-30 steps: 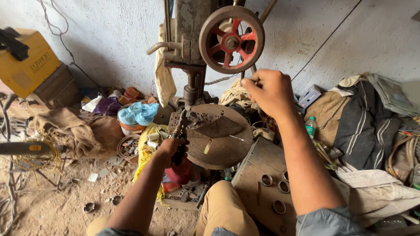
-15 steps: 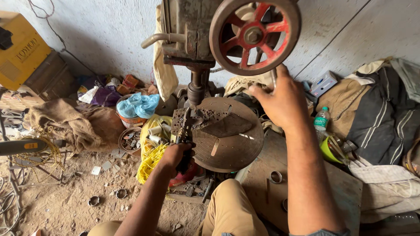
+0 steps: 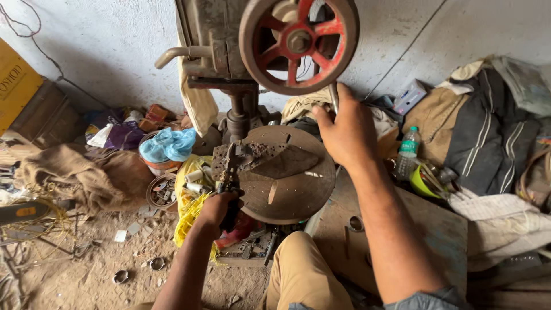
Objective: The person operates a manual drill press by turning the red handwheel to lower the drill bit onto a metal piece held in a vise. The person continues to rotate the wheel to drill into the metal workpiece.
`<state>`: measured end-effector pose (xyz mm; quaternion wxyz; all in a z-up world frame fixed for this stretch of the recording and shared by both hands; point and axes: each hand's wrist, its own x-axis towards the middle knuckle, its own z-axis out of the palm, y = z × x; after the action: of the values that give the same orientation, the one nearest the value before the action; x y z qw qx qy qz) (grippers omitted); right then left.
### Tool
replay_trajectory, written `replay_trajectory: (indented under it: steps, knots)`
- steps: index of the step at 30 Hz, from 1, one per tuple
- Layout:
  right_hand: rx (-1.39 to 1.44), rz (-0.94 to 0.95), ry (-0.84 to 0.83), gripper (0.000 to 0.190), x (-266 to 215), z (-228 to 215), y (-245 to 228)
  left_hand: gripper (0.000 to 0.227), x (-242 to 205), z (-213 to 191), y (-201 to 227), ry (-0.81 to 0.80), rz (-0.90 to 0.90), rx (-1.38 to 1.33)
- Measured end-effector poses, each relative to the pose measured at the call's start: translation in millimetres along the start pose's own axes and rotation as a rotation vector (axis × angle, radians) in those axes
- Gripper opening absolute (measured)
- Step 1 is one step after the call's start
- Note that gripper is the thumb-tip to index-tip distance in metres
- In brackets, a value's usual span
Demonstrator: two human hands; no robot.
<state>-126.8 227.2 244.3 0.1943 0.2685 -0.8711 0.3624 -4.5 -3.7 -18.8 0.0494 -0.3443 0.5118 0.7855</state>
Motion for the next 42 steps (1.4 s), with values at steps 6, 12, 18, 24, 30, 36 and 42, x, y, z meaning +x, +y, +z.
replay_trajectory:
  steps: [6, 12, 18, 24, 30, 36, 42]
  knots:
    - [0.034, -0.012, 0.008, 0.041, -1, -3, -4, 0.025, 0, 0, -2, -0.033, 0.060, -0.042]
    - [0.039, 0.018, -0.003, 0.039, -1, -3, -3, 0.030, -8, 3, 1, -0.025, 0.042, -0.063]
    - [-0.003, 0.014, -0.011, 0.041, 1, -5, -2, 0.031, -13, 5, 4, -0.054, 0.047, -0.078]
    - [-0.007, -0.021, -0.034, 0.046, 1, -5, -3, 0.031, -14, 2, 6, -0.106, 0.030, -0.117]
    - [-0.023, -0.002, -0.108, 0.056, 7, -13, -3, 0.030, -14, 1, 7, -0.088, 0.022, -0.077]
    - [-0.138, 0.076, -0.225, 0.054, 10, -34, -38, 0.027, -11, 1, 7, -0.077, 0.024, -0.132]
    - [-0.069, 0.394, -0.502, 0.031, 33, -68, -55, 0.028, -9, 1, 9, -0.051, 0.014, -0.033]
